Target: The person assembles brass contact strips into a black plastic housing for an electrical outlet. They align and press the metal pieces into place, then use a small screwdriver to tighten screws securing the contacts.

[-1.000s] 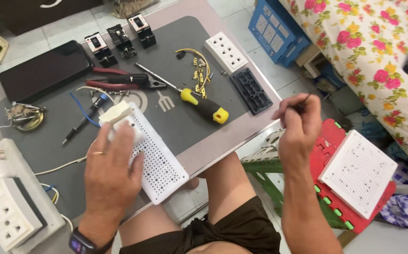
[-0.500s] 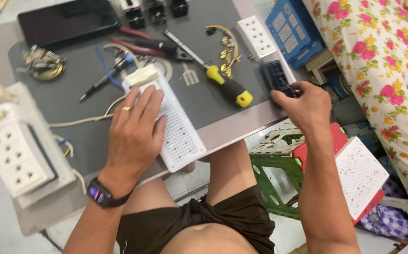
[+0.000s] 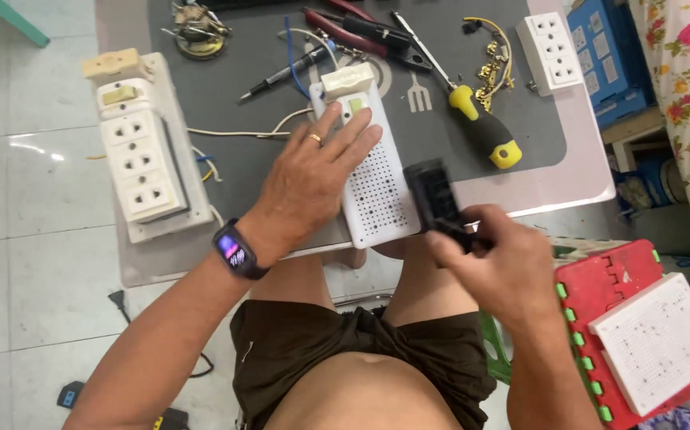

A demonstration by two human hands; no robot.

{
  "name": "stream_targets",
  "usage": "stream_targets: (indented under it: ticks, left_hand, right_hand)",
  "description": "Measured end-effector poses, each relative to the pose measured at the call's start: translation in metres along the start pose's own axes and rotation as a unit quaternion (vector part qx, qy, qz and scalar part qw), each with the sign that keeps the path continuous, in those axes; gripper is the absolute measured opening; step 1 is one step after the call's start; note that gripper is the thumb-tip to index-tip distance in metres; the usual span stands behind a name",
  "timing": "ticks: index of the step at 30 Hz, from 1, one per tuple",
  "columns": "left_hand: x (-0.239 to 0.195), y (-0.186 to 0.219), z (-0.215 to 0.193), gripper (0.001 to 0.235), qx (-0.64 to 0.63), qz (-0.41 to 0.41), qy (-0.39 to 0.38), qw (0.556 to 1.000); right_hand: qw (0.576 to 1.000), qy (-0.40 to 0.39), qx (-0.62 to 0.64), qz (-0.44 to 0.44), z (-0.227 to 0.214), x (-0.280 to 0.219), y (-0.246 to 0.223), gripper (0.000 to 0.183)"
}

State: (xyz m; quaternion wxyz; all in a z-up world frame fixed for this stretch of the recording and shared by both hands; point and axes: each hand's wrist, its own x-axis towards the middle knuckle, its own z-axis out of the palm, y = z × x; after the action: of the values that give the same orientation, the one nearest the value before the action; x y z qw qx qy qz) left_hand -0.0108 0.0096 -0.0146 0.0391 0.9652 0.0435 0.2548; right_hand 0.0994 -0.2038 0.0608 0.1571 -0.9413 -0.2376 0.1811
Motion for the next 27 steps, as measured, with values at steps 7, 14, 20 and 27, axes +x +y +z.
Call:
stream_targets:
  ticks: [7, 14, 20, 27]
  left_hand:
    - [0.015, -0.003, -0.004, 0.052, 0.034, -0.030, 0.004, 0.999]
    - [0.017, -0.011, -0.014, 0.053, 0.058, 0.030, -0.004, 0.998]
    - [0.001, 0.008, -0.051, 0.052, -0.073, -0.042, 0.067, 0.994]
    - [-0.047, 0.084, -0.021, 0.071, -0.128, -0.154, 0.091, 0.976]
  right_hand:
    - [0.982, 0.075, -0.110, -0.131, 0.023, -0.006, -0.003, 0.059]
    - [0.961, 0.090, -0.193, -0.174, 0.044, 0.008, -0.015, 0.063]
    - [0.950, 0.129, -0.209, -0.192, 0.062, 0.026, -0.023, 0.067]
    - [0.994, 0.007, 0.036, -0.105, 0.024, 0.033, -0.015, 0.077]
